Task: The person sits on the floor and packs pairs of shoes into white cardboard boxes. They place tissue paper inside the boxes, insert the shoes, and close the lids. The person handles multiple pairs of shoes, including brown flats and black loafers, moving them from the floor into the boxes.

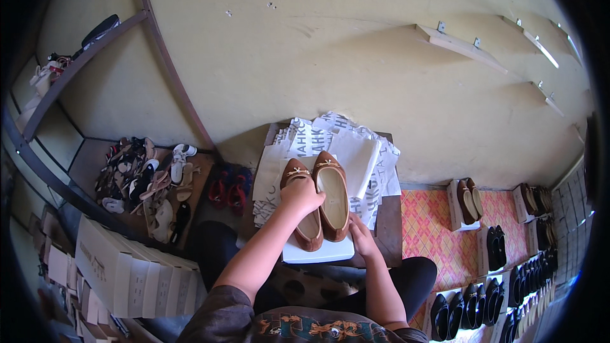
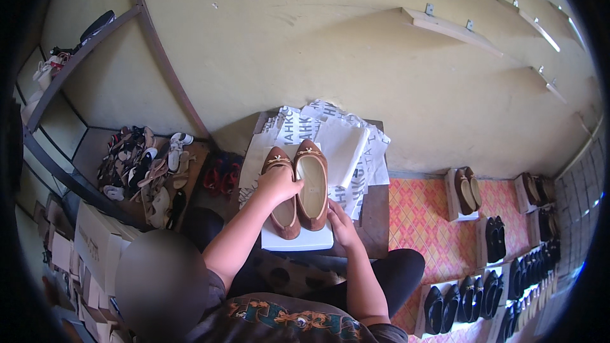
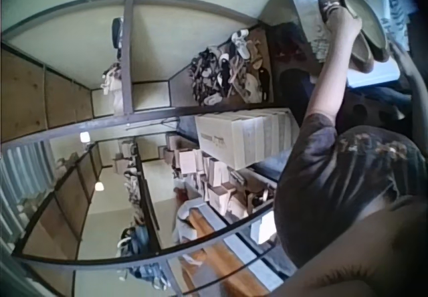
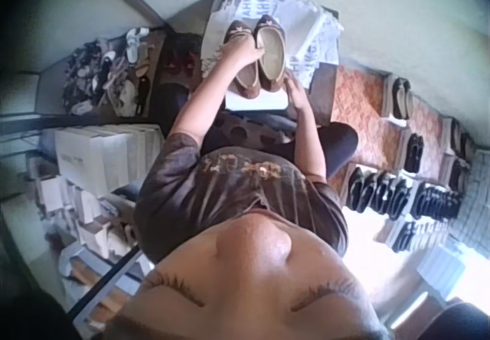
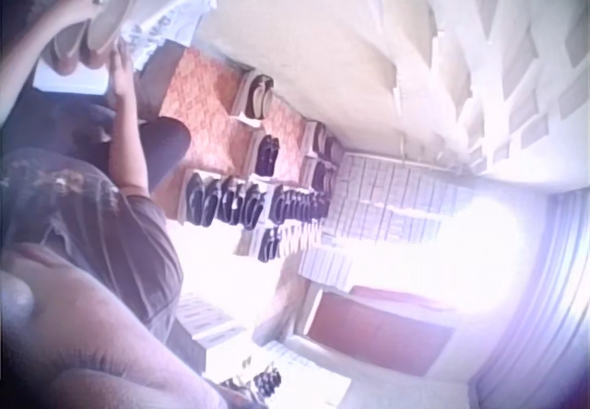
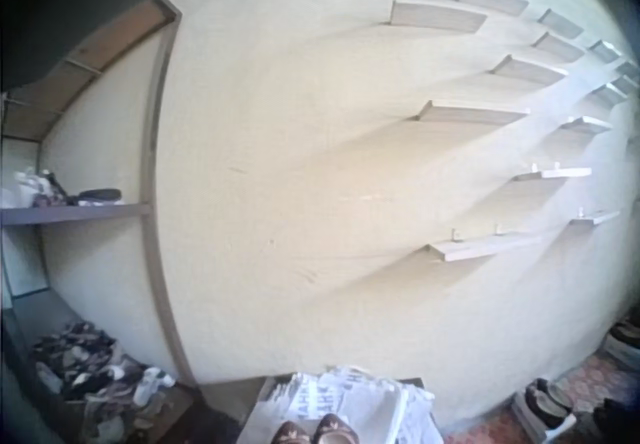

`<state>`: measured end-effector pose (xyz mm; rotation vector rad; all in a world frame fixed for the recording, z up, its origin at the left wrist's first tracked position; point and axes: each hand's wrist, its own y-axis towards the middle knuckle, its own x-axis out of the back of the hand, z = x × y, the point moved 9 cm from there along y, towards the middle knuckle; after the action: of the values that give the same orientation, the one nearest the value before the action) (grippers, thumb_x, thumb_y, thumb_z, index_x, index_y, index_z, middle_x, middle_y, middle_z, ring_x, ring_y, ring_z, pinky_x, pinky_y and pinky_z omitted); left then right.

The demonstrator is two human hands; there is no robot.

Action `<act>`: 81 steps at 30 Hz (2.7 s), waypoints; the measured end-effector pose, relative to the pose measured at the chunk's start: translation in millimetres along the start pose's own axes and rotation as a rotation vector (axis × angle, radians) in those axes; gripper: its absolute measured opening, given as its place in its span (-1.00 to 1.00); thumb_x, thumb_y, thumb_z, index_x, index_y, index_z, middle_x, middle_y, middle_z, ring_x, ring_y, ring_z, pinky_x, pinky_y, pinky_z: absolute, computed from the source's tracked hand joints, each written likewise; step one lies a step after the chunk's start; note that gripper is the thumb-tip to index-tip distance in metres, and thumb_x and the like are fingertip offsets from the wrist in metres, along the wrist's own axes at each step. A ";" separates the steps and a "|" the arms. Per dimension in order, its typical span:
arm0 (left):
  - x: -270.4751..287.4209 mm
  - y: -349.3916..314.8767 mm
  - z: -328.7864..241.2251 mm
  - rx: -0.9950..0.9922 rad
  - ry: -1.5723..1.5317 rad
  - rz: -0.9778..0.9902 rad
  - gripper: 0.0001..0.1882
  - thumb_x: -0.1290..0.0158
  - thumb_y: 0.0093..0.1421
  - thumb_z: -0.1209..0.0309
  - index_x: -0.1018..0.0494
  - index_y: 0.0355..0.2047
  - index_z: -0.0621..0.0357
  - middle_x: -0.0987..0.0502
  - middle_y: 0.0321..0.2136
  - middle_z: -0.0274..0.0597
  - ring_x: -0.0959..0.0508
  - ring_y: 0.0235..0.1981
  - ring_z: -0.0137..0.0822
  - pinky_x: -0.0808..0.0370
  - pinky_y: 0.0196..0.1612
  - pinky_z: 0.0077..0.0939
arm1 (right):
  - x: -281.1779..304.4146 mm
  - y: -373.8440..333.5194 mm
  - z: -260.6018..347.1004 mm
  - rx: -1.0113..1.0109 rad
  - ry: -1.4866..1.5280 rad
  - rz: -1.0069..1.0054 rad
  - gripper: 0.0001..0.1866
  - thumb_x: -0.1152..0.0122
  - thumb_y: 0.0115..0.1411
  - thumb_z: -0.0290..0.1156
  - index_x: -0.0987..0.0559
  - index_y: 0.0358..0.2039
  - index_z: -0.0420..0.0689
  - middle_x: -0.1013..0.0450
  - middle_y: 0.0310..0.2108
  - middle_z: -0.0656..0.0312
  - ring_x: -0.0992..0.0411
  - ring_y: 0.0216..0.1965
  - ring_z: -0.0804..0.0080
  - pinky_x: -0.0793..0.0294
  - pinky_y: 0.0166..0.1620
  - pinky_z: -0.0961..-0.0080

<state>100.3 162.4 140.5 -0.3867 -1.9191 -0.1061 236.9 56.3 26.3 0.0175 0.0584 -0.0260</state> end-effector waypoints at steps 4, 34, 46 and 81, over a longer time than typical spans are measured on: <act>-4.6 10.6 3.2 -0.034 -0.012 0.038 -0.65 -0.06 -0.01 0.16 -0.47 -0.45 0.27 -0.53 -0.42 0.08 -0.53 -0.31 -0.02 -0.45 -0.23 -0.19 | 6.3 -1.0 -11.1 -0.035 -0.042 -0.035 -0.55 0.15 0.26 -0.31 -0.27 0.10 -0.29 -0.30 0.04 0.05 -0.22 0.09 0.35 -0.13 0.14 0.49; -27.5 243.8 66.0 -0.277 0.460 -0.017 -0.85 0.09 0.07 0.49 -0.39 -0.32 0.06 -0.50 -0.30 -0.13 -0.52 -0.22 -0.10 -0.46 -0.25 -0.18 | 5.9 4.5 -14.9 -0.321 0.236 0.071 -0.44 -0.08 0.17 -0.33 -0.20 0.11 -0.34 -0.26 0.05 -0.01 -0.19 0.12 0.28 -0.15 0.15 0.38; -27.7 161.1 59.7 -0.087 0.039 0.403 -0.45 -0.03 0.05 -0.09 -0.48 -0.29 0.21 -0.49 -0.21 0.06 -0.50 -0.21 -0.03 -0.43 -0.12 -0.30 | 9.3 4.6 -20.8 -0.267 0.072 0.069 -0.39 -0.08 0.17 -0.20 -0.22 0.10 -0.35 -0.27 0.05 -0.03 -0.20 0.11 0.28 -0.16 0.14 0.39; -62.7 -201.4 160.8 0.428 -1.535 0.053 -0.58 0.00 0.17 0.04 -0.28 -0.22 0.13 -0.41 -0.32 -0.28 -0.44 -0.36 -0.46 -0.49 -0.24 -0.45 | -14.7 -8.6 -9.6 0.038 0.795 -0.217 -0.44 0.08 0.24 -0.13 -0.07 0.18 -0.02 -0.22 0.10 0.20 -0.30 0.03 0.26 -0.39 -0.05 0.29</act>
<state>-86.2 0.1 44.4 -0.1997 -3.3017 0.8666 221.5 48.2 17.5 0.0584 0.8547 -0.2364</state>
